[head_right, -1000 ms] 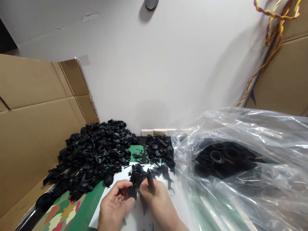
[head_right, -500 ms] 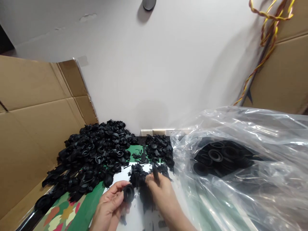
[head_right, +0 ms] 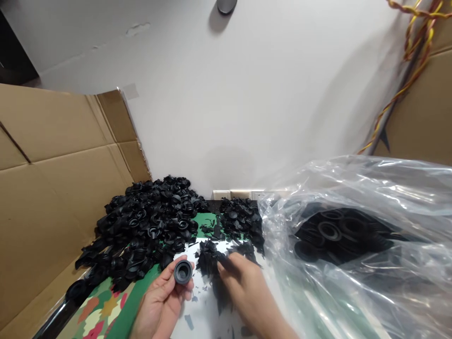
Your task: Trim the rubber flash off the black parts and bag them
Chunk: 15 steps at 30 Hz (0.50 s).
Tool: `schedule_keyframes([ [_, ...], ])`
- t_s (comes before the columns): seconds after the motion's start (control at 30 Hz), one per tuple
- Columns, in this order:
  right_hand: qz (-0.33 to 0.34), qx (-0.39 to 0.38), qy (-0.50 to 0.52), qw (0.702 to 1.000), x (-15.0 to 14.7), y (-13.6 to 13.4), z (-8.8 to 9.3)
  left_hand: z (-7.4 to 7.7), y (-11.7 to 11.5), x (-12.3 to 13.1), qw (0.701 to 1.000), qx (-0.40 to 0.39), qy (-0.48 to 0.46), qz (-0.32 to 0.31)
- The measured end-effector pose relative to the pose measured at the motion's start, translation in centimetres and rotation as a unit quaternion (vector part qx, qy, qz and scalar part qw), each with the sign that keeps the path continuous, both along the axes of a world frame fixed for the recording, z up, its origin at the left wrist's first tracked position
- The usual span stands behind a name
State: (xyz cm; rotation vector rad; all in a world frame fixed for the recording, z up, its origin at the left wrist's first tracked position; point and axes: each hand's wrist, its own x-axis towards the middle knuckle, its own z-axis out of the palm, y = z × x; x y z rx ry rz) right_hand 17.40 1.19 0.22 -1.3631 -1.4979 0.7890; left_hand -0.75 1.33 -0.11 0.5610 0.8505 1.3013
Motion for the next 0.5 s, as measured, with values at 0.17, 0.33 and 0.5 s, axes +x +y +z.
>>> schedule_keyframes([
  [0.17,-0.126,0.071,-0.052,0.988,1.4,-0.3,0.4,0.3,-0.3,0.1,1.0,0.0,0.0,0.003],
  [0.33,-0.193,0.064,-0.006,0.979,2.3,0.0,-0.3,0.3,-0.4,0.2,1.0,0.004,-0.002,0.0],
  [0.5,-0.174,0.042,0.03,0.983,1.7,-0.1,-0.2,0.2,-0.4,0.3,1.0,-0.005,0.002,-0.005],
])
